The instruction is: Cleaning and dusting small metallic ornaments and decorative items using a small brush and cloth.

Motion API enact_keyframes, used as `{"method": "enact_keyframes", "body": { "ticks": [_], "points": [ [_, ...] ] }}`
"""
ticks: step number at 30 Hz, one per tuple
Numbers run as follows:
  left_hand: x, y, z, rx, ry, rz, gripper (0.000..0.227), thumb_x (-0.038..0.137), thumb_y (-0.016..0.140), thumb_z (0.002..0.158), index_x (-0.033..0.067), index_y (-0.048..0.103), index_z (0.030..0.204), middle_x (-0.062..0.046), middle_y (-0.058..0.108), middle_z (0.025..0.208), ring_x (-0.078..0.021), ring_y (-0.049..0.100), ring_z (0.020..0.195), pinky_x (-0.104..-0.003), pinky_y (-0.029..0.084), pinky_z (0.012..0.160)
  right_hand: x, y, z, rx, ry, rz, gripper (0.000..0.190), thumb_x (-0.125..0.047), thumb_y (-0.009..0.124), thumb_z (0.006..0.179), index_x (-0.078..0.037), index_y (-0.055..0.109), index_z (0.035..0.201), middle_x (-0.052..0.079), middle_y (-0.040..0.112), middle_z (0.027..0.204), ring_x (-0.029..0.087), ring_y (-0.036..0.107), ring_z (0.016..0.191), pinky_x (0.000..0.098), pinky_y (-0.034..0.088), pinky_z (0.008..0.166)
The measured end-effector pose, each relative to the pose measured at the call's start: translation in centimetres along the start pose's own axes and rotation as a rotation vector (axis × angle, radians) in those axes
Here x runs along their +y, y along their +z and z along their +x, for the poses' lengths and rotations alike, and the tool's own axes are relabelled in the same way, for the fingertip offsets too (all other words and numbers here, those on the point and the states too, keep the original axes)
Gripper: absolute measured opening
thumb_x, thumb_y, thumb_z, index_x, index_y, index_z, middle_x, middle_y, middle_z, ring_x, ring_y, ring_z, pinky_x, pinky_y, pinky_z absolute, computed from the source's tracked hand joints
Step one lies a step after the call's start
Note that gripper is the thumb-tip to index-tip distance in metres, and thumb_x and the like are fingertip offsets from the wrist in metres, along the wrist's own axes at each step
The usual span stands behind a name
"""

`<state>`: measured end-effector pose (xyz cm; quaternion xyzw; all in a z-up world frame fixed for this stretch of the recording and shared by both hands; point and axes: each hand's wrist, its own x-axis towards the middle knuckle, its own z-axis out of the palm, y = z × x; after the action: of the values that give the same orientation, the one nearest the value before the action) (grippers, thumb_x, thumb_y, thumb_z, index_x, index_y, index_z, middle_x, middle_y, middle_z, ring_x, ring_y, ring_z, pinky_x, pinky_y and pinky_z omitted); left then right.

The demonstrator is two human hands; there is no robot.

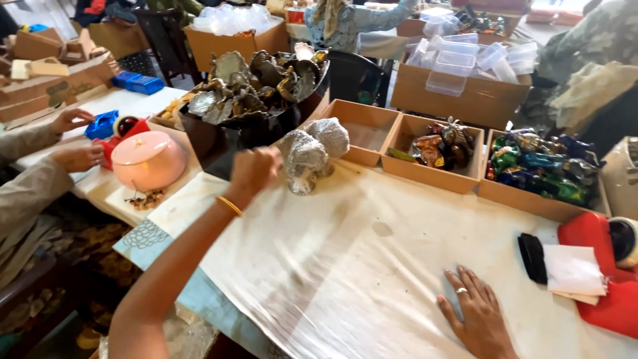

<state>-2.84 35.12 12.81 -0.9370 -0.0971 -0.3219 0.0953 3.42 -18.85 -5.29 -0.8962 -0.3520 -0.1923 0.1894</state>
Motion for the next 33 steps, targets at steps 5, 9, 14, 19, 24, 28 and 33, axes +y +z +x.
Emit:
{"method": "enact_keyframes", "body": {
  "ticks": [5,9,14,19,24,28,33],
  "points": [
    [-10.4,-1.8,6.7,0.359,0.001,0.346,0.008,0.014,0.059,0.100,0.0122,0.066,0.099,-0.008,0.066,0.090,-0.0263,0.069,0.073,-0.042,0.056,0.062,-1.1,-1.0,0.1,-0.014,0.008,-0.006,0.060,-0.044,0.060,0.088,-0.014,0.053,0.140,0.016,0.050,0.149,0.030,0.043,0.141,0.0488,0.033,0.113],
    [-16.6,1.6,9.3,0.398,-0.251,0.259,0.019,0.009,0.055,0.084,0.0085,0.069,0.097,-0.012,0.070,0.107,-0.0338,0.073,0.098,-0.042,0.060,0.076,0.1,0.4,-0.1,0.071,-0.049,0.031,0.059,-0.042,0.060,0.088,-0.012,0.055,0.139,0.017,0.052,0.146,0.032,0.045,0.139,0.0491,0.036,0.112],
    [-14.4,1.9,9.0,0.002,-0.179,0.083,0.032,0.034,0.056,0.105,0.0096,0.074,0.098,-0.020,0.071,0.095,-0.0399,0.072,0.087,-0.048,0.057,0.074,1.9,2.6,-0.6,0.052,-0.048,-0.008,0.060,-0.044,0.063,0.085,-0.013,0.057,0.136,0.019,0.052,0.146,0.034,0.046,0.139,0.0503,0.037,0.110],
    [-11.9,-0.4,6.4,0.023,-0.059,-0.121,0.042,0.051,0.067,0.092,0.0102,0.075,0.098,-0.018,0.074,0.087,-0.0400,0.071,0.083,-0.049,0.055,0.071,2.4,3.0,-0.4,0.100,-0.099,0.009,0.061,-0.045,0.062,0.087,-0.012,0.056,0.138,0.019,0.053,0.143,0.033,0.048,0.137,0.0498,0.038,0.111],
    [-13.9,2.9,6.6,0.238,-0.038,-0.112,0.013,0.020,0.065,0.102,0.0113,0.074,0.103,-0.015,0.073,0.097,-0.0372,0.070,0.085,-0.049,0.055,0.074,1.6,2.0,-0.1,0.062,-0.042,-0.005,0.060,-0.043,0.063,0.085,-0.012,0.058,0.136,0.019,0.054,0.145,0.034,0.047,0.139,0.0507,0.037,0.109],
    [-13.9,2.9,5.7,0.481,-0.066,-0.182,0.007,0.011,0.064,0.104,0.0054,0.067,0.107,-0.014,0.072,0.103,-0.0379,0.065,0.098,-0.048,0.051,0.083,1.6,2.1,0.0,0.018,0.003,-0.016,0.058,-0.043,0.063,0.086,-0.013,0.060,0.135,0.019,0.054,0.145,0.034,0.047,0.139,0.0499,0.037,0.110],
    [-12.8,2.4,5.2,0.445,0.020,-0.193,0.011,0.001,0.065,0.102,0.0034,0.062,0.112,-0.016,0.064,0.103,-0.0376,0.060,0.102,-0.048,0.047,0.088,1.4,1.7,0.0,0.068,-0.037,-0.007,0.057,-0.042,0.062,0.086,-0.012,0.060,0.134,0.019,0.056,0.143,0.033,0.049,0.138,0.0469,0.038,0.112]
  ]
}}
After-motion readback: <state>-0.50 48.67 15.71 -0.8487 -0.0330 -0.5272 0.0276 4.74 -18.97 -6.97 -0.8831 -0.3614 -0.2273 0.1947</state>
